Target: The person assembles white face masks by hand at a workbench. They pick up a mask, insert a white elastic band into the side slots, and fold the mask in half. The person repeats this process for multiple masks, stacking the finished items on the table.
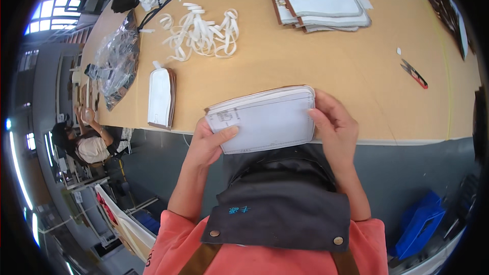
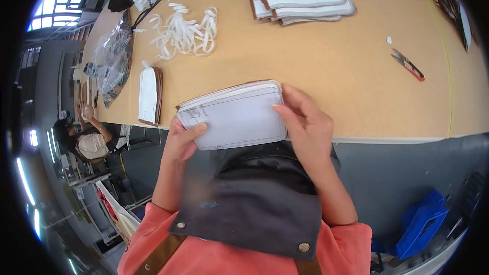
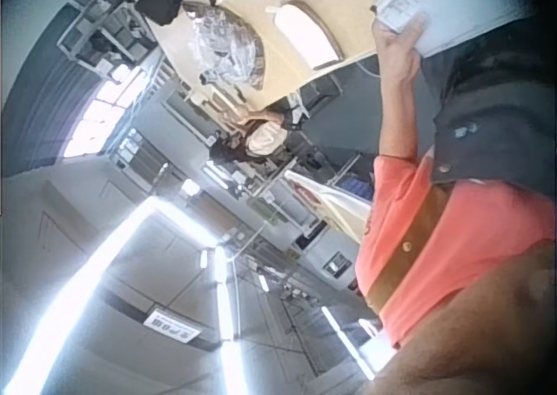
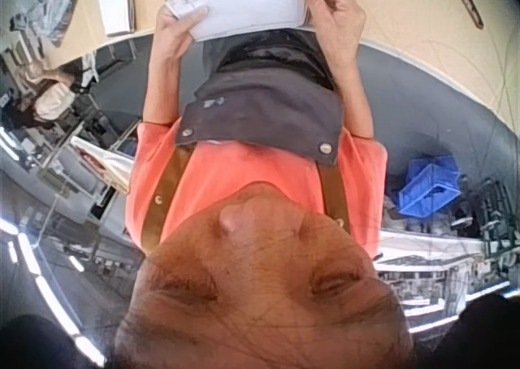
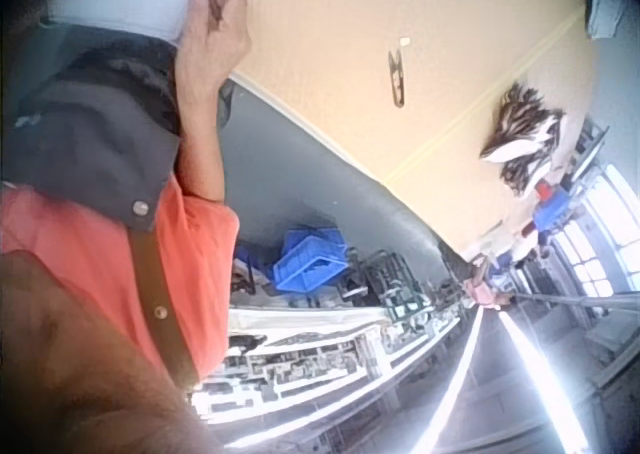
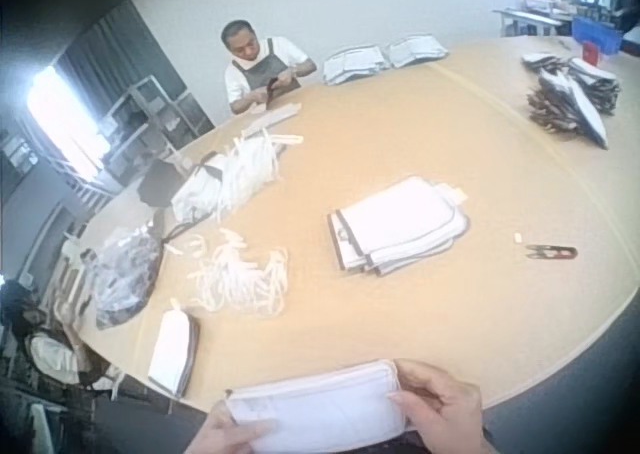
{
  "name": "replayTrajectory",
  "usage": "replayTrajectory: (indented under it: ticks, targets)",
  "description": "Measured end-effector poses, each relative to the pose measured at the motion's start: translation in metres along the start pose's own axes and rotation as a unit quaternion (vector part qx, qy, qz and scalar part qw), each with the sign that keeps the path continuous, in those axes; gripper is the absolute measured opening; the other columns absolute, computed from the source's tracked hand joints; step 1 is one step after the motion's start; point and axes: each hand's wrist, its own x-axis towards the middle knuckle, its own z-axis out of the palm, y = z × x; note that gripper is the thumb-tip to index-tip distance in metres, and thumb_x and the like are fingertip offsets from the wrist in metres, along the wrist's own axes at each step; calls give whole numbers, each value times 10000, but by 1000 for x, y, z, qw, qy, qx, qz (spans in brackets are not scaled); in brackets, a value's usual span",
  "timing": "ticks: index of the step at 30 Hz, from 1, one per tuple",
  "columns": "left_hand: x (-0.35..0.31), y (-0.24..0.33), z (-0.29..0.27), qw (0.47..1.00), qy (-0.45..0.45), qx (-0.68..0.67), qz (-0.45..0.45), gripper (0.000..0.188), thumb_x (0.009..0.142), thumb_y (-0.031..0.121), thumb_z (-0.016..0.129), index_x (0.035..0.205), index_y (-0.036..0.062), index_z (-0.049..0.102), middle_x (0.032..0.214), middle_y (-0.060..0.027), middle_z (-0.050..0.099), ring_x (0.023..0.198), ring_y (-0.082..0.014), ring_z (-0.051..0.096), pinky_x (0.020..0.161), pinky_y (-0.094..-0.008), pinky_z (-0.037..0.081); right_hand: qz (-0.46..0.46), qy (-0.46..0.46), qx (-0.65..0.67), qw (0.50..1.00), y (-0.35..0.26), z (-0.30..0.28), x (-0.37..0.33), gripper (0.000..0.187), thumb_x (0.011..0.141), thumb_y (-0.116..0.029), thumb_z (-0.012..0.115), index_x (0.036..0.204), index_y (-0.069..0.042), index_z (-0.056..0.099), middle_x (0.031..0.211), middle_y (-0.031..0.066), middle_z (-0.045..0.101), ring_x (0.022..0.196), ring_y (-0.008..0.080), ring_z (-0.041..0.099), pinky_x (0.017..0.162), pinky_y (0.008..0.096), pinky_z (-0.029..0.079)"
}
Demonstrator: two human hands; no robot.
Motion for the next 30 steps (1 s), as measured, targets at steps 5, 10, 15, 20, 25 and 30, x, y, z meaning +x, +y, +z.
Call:
replayTrajectory:
  ticks: [5,10,15,20,25,30]
  targets:
    - [2,21,1,995,-51,73,-49,399,880,-12,698,1267,-33,602,1212,-106,676,1100,-177,640,970,-331,504,-31,-80,-47,995,-28,-26,26,376,931,-137,678,1284,-17,626,1289,121,657,1223,217,604,1010,345,471]
    - [5,46,11,982,-113,143,-57,399,868,4,719,1253,-22,616,1193,-85,685,1057,-142,644,942,-309,513,-49,-231,-121,964,-62,-19,36,284,947,-161,658,1185,-8,686,1205,118,696,1107,189,646,937,302,493]
    - [-5,67,16,968,-146,183,-92,404,857,5,726,1247,-17,620,1171,-67,693,1039,-121,644,927,-289,513,75,-363,-58,927,-78,-9,41,223,965,-176,648,1080,-2,725,985,61,725,881,105,646,787,253,510]
    - [-16,67,8,959,-178,199,-94,410,865,11,728,1257,-14,613,1177,-71,694,1042,-121,644,930,-286,509,113,-395,-32,911,-73,-4,24,198,975,-168,637,1039,3,714,881,19,699,803,68,608,725,238,492]
    - [-20,60,4,952,-198,206,-110,432,872,9,723,1283,-16,591,1193,-75,688,1059,-124,639,940,-293,507,33,-373,-117,920,-69,-3,3,148,969,-136,623,984,4,667,819,46,666,742,100,590,677,267,479]
    - [-20,60,10,962,-186,169,-110,437,832,-3,740,1246,-43,606,1174,-94,696,1047,-146,657,933,-306,516,-117,-281,-215,928,-65,4,-11,98,958,-108,604,929,-15,619,830,109,633,722,242,611,653,336,488]
